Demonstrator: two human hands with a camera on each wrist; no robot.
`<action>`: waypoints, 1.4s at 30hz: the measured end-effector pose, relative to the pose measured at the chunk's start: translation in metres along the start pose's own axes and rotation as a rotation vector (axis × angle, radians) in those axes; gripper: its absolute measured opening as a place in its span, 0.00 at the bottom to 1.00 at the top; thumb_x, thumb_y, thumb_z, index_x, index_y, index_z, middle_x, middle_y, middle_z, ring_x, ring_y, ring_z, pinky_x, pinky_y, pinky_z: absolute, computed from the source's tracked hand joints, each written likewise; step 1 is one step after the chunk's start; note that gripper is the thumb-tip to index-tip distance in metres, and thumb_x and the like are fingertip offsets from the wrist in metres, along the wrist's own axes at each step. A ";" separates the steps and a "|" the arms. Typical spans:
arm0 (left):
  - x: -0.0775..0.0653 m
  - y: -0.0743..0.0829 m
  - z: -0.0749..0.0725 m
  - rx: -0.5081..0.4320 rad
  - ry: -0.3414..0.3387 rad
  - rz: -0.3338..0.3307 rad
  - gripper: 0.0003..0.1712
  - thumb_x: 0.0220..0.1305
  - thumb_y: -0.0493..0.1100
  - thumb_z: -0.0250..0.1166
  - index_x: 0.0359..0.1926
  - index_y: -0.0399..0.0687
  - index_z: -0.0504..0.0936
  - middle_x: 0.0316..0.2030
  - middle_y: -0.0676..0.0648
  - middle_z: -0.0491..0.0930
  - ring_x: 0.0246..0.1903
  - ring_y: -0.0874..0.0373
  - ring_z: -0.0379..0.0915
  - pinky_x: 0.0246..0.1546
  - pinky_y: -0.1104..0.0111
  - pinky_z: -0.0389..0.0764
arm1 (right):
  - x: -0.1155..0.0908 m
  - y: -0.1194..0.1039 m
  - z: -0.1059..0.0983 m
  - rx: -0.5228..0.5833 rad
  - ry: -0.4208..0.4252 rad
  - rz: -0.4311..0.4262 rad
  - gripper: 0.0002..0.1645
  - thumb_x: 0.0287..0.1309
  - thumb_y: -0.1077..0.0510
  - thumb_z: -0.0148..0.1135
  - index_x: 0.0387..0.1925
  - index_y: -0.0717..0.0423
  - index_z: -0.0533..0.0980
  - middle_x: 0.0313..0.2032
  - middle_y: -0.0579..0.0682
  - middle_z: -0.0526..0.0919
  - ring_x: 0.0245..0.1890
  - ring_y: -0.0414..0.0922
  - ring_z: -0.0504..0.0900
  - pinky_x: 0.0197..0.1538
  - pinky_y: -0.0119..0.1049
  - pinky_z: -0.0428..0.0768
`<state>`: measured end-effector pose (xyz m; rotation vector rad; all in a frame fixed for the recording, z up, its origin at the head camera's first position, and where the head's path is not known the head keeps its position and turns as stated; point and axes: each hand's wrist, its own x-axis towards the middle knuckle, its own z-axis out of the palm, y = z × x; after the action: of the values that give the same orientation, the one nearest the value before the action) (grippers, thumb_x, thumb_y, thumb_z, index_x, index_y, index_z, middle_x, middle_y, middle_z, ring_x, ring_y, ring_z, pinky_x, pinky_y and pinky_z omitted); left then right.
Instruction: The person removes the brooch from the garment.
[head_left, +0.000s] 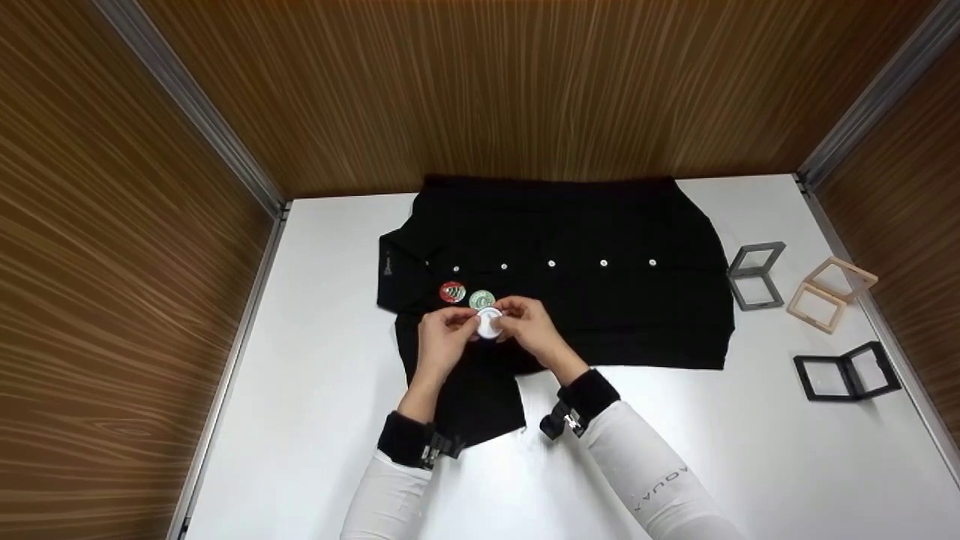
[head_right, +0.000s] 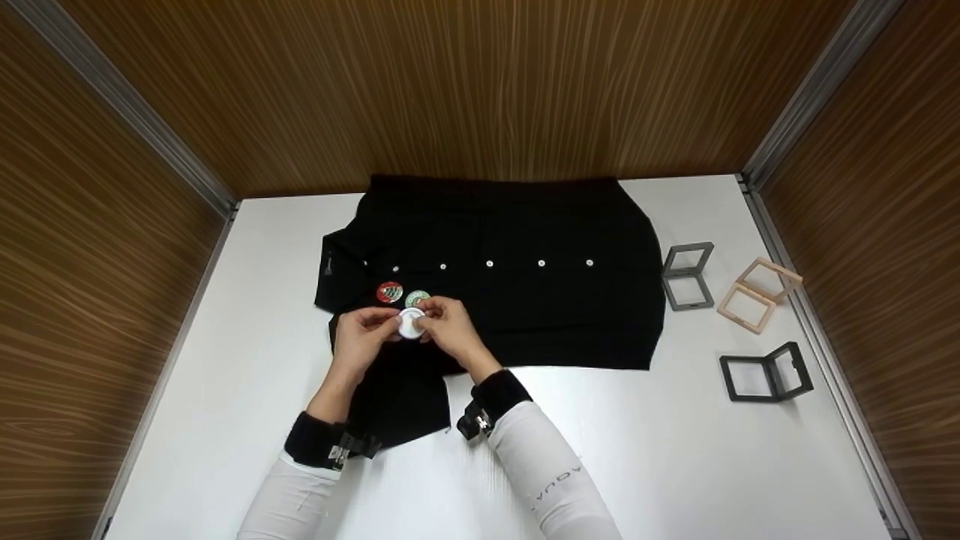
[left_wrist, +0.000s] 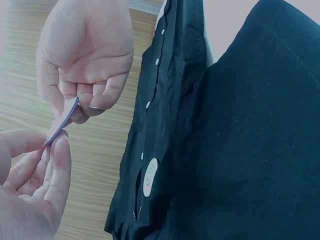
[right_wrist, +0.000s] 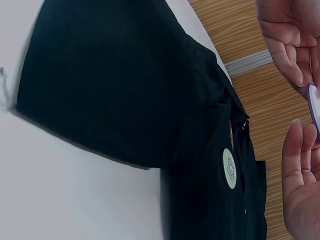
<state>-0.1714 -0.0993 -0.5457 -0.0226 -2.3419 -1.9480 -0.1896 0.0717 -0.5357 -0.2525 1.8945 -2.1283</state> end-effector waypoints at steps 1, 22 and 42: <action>0.000 0.000 0.000 -0.005 -0.006 -0.005 0.07 0.58 0.29 0.68 0.37 0.28 0.85 0.32 0.38 0.85 0.27 0.54 0.83 0.29 0.62 0.85 | 0.000 0.000 0.000 -0.005 -0.009 -0.008 0.14 0.52 0.77 0.56 0.42 0.81 0.73 0.30 0.55 0.80 0.27 0.44 0.79 0.30 0.36 0.82; 0.006 0.000 -0.002 0.248 -0.137 0.139 0.07 0.58 0.38 0.72 0.36 0.38 0.89 0.33 0.46 0.87 0.31 0.58 0.84 0.33 0.70 0.83 | 0.008 0.023 -0.029 -0.190 -0.084 -0.087 0.12 0.58 0.71 0.64 0.42 0.76 0.75 0.37 0.63 0.81 0.36 0.70 0.78 0.36 0.52 0.83; 0.008 0.004 0.015 0.517 -0.111 0.716 0.03 0.57 0.34 0.72 0.34 0.41 0.90 0.34 0.48 0.85 0.36 0.57 0.82 0.41 0.70 0.80 | 0.004 0.007 -0.055 0.072 -0.028 0.351 0.13 0.70 0.55 0.55 0.38 0.64 0.73 0.28 0.56 0.78 0.20 0.43 0.80 0.23 0.33 0.81</action>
<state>-0.1803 -0.0843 -0.5435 -0.8138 -2.3524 -1.0138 -0.2103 0.1214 -0.5496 0.0623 1.6962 -1.9389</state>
